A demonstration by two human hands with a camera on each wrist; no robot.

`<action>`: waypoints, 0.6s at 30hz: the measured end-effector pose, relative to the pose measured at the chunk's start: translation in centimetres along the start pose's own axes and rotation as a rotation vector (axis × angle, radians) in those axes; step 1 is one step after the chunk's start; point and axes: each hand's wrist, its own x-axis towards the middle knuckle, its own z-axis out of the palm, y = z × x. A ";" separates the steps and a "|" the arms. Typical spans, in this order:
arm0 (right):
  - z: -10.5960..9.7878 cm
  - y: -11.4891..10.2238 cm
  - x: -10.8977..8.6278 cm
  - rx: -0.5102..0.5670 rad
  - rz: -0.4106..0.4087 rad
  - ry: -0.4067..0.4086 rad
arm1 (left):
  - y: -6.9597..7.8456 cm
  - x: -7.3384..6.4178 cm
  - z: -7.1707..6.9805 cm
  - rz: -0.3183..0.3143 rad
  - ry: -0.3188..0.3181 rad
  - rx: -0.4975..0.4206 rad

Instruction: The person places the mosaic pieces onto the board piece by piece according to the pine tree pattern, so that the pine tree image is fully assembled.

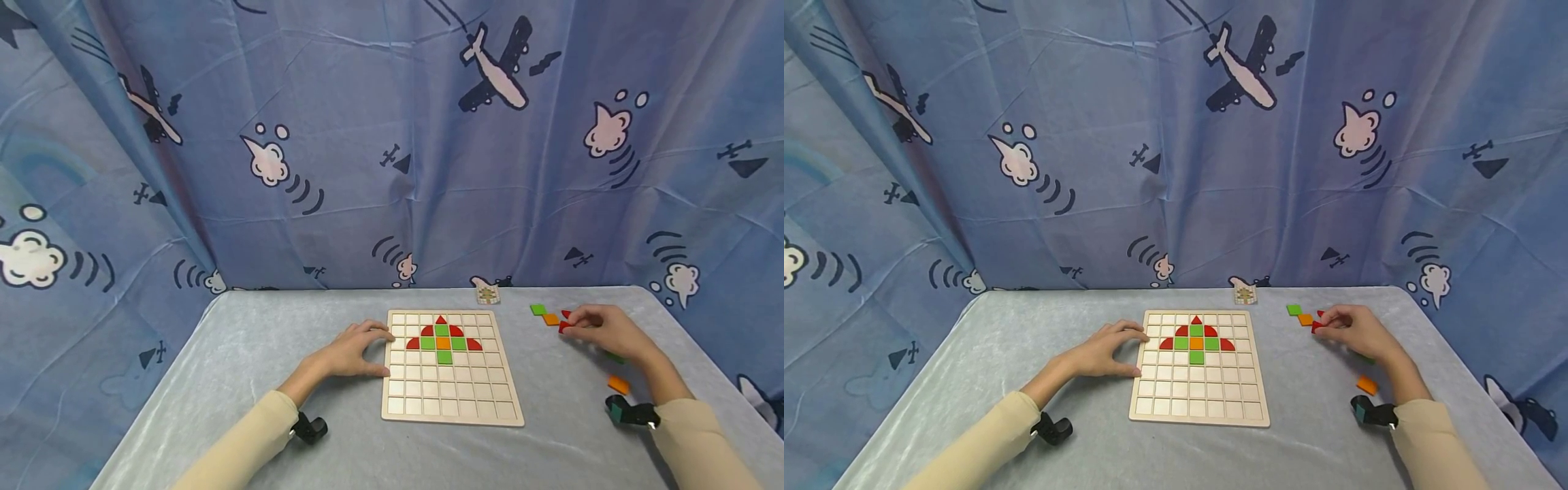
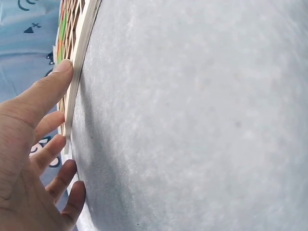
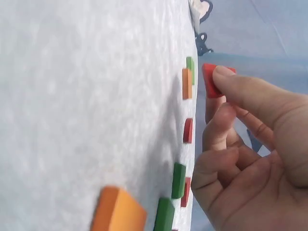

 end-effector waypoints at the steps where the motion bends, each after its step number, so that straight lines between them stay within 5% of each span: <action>1: 0.1 -0.2 0.0 0.009 -0.006 -0.002 | 0.0 0.0 0.0 -0.001 0.000 -0.001; 18: 2.1 -3.5 0.0 0.142 -0.082 -0.118 | 0.0 -0.1 0.0 0.001 0.003 -0.003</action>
